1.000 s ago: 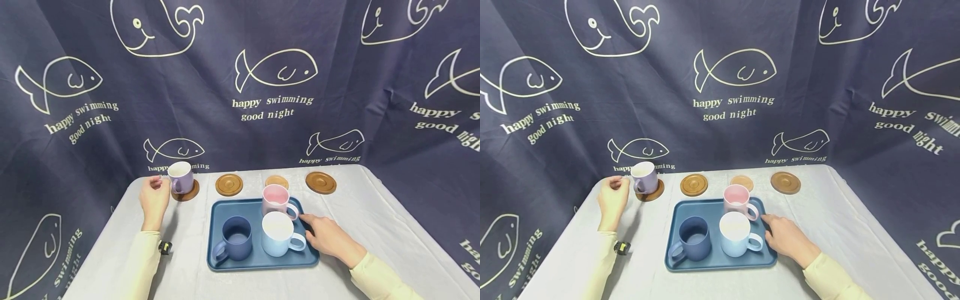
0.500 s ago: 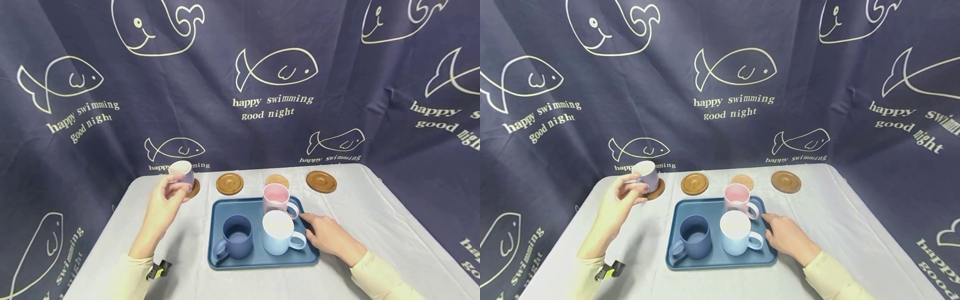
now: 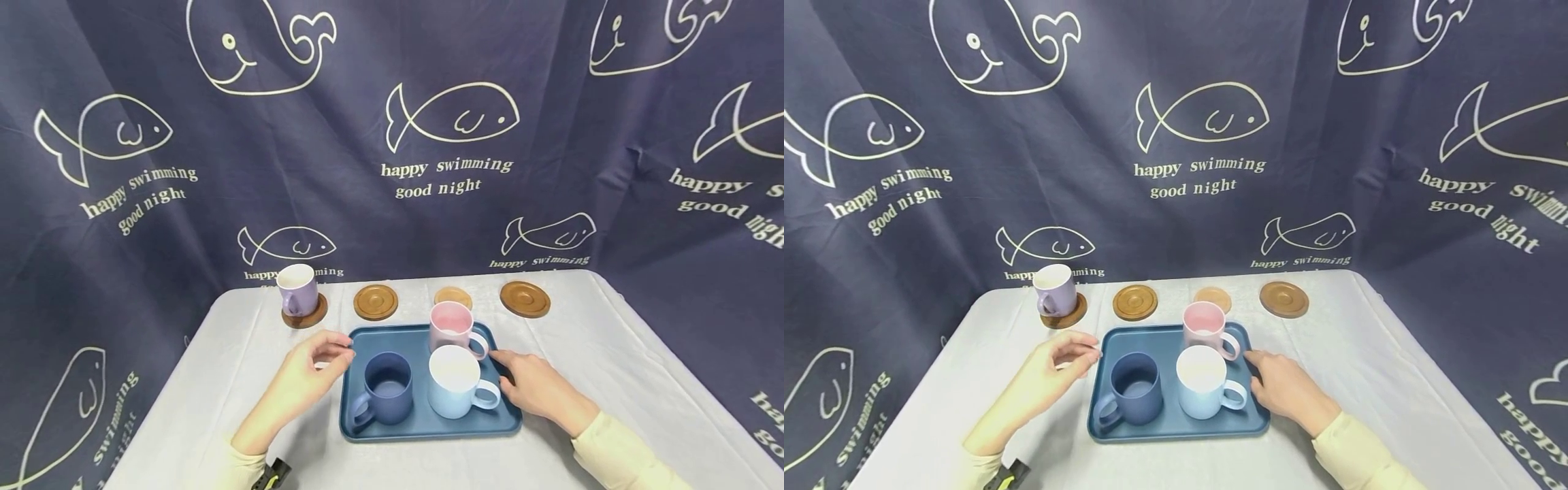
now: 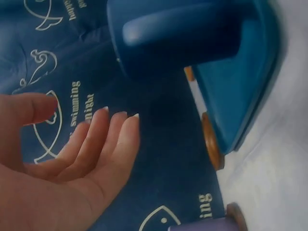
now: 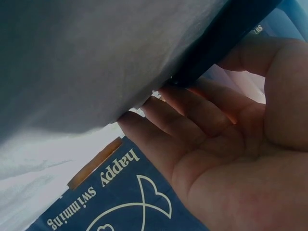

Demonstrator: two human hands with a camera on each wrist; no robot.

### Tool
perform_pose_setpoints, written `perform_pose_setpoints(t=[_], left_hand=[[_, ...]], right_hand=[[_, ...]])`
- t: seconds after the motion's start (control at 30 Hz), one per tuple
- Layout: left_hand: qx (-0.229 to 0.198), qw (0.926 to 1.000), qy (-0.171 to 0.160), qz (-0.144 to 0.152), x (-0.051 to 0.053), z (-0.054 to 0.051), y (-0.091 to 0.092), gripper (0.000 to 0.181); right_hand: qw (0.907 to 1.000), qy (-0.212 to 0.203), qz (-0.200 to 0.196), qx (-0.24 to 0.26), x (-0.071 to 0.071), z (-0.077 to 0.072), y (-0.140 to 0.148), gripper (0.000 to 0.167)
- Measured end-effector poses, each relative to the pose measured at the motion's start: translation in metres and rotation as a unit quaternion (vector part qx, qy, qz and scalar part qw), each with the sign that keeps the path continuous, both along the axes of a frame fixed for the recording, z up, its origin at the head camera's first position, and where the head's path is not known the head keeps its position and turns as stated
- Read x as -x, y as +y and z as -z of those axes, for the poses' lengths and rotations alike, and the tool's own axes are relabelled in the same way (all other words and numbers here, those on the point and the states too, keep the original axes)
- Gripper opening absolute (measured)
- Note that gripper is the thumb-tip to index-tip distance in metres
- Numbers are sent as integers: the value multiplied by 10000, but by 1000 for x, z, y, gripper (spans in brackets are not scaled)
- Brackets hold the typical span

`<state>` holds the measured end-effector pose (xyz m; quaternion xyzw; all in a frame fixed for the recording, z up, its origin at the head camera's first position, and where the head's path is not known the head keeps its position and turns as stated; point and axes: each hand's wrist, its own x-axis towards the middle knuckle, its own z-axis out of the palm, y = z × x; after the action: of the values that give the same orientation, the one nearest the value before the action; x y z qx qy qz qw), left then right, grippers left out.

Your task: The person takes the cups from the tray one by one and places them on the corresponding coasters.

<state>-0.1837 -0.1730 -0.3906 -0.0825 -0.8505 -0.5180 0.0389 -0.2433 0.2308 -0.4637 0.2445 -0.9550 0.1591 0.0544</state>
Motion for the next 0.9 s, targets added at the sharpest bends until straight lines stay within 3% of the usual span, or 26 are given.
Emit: perform_pose_setpoints(t=[0.37, 0.73, 0.9], left_hand=[[368, 9933, -888, 637, -13, 20, 6, 22], [330, 9838, -1146, 1338, -18, 36, 5, 17], [103, 9805, -1081, 1637, -18, 41, 5, 17]], right_hand=[[10000, -6, -15, -9, 1, 2, 1, 46], [10000, -31, 36, 25, 0, 2, 1, 46], [10000, -32, 24, 43, 0, 3, 1, 46]])
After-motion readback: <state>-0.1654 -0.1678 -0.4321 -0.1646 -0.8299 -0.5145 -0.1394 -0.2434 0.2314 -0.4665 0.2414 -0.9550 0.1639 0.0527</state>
